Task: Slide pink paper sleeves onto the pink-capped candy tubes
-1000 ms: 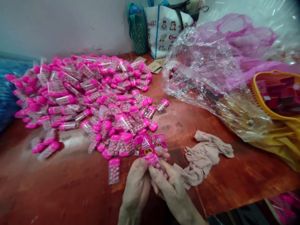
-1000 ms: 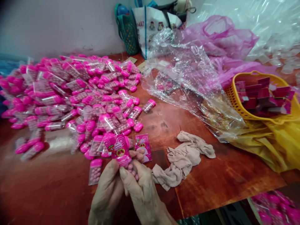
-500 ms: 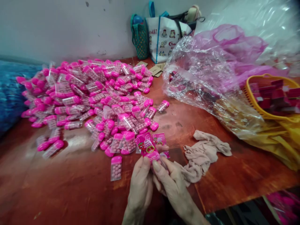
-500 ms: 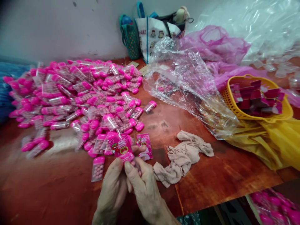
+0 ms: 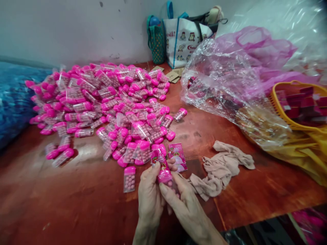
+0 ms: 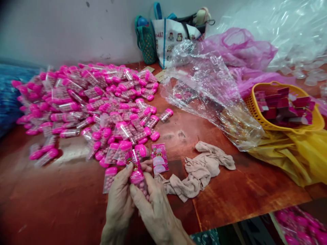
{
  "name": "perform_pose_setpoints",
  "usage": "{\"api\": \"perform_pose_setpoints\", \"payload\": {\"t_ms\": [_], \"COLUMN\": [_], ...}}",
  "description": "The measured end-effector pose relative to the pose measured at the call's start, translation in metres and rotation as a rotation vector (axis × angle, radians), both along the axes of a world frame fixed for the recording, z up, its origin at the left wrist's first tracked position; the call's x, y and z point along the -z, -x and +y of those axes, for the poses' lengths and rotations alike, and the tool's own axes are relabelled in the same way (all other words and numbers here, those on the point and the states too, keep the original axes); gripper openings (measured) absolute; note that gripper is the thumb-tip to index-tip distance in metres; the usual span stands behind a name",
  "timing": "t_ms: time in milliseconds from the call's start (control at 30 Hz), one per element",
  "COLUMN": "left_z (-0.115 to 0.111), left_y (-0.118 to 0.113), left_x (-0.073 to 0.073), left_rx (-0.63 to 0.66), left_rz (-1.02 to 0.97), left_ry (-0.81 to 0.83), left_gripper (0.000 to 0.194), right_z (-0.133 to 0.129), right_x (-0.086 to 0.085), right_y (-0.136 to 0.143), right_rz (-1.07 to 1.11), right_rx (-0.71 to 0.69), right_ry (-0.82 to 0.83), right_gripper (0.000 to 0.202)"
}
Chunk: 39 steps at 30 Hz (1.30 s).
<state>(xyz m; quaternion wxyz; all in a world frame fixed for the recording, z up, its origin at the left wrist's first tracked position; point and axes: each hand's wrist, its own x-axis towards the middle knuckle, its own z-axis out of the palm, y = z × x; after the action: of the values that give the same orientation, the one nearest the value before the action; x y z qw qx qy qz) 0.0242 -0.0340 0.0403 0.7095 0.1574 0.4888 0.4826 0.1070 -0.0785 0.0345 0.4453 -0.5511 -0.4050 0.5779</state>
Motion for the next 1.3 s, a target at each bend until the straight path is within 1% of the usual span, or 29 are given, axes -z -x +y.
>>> {"api": "perform_pose_setpoints", "payload": {"t_ms": [100, 200, 267, 333, 467, 567, 633, 700, 800, 867, 967, 1033, 1133, 1233, 1300], "left_z": [0.003, 0.005, 0.006, 0.009, 0.016, 0.018, 0.017, 0.016, 0.016, 0.015, 0.013, 0.012, 0.011, 0.011, 0.011], "left_y": [0.000, 0.001, 0.003, 0.006, 0.017, 0.026, 0.030, 0.032, 0.032, 0.032, 0.030, 0.027, 0.022, 0.017, 0.016], "left_x": [0.001, 0.004, 0.007, 0.009, 0.012, 0.016, 0.018, 0.016, 0.013, 0.013, 0.014, 0.014, 0.013, 0.013, 0.015], "left_rx": [-0.021, -0.005, 0.008, -0.015, -0.159, -0.226, -0.247, -0.243, -0.194, -0.182, -0.206, -0.217, -0.243, -0.310, -0.354], "left_rz": [-0.111, -0.133, -0.115, -0.057, 0.181, 0.420, 0.516, 0.485, 0.337, 0.330, 0.446, 0.530, 0.602, 0.710, 0.775], "left_ry": [0.071, 0.095, 0.067, 0.004, -0.194, -0.300, -0.352, -0.361, -0.300, -0.289, -0.346, -0.379, -0.385, -0.407, -0.431], "left_gripper": [0.019, 0.019, 0.016, 0.013, 0.026, 0.020, 0.015, 0.011, 0.012, 0.013, 0.013, 0.014, 0.015, 0.015, 0.014], "right_z": [0.000, 0.002, 0.003, 0.004, 0.002, 0.000, 0.000, 0.001, 0.004, 0.007, 0.009, 0.011, 0.011, 0.012, 0.012], "right_x": [0.001, 0.003, 0.004, 0.005, 0.006, 0.006, 0.006, 0.005, 0.001, -0.003, -0.008, -0.009, -0.007, -0.005, -0.006], "right_y": [0.001, 0.000, -0.002, -0.004, -0.005, -0.006, -0.007, -0.009, -0.011, -0.012, -0.014, -0.013, -0.011, -0.009, -0.009], "right_rz": [-0.048, -0.089, -0.084, -0.082, -0.147, -0.199, -0.220, -0.213, -0.166, -0.149, -0.122, -0.101, -0.046, 0.060, 0.080], "right_rx": [0.013, 0.031, 0.017, -0.020, -0.109, -0.179, -0.198, -0.219, -0.281, -0.295, -0.301, -0.276, -0.237, -0.240, -0.237], "right_ry": [0.002, -0.006, 0.008, 0.031, 0.045, 0.069, 0.073, 0.045, -0.033, -0.061, -0.046, -0.021, 0.021, 0.058, 0.064], "right_gripper": [0.035, 0.036, 0.037, 0.037, 0.032, 0.032, 0.036, 0.038, 0.031, 0.028, 0.031, 0.032, 0.025, 0.018, 0.017]}}
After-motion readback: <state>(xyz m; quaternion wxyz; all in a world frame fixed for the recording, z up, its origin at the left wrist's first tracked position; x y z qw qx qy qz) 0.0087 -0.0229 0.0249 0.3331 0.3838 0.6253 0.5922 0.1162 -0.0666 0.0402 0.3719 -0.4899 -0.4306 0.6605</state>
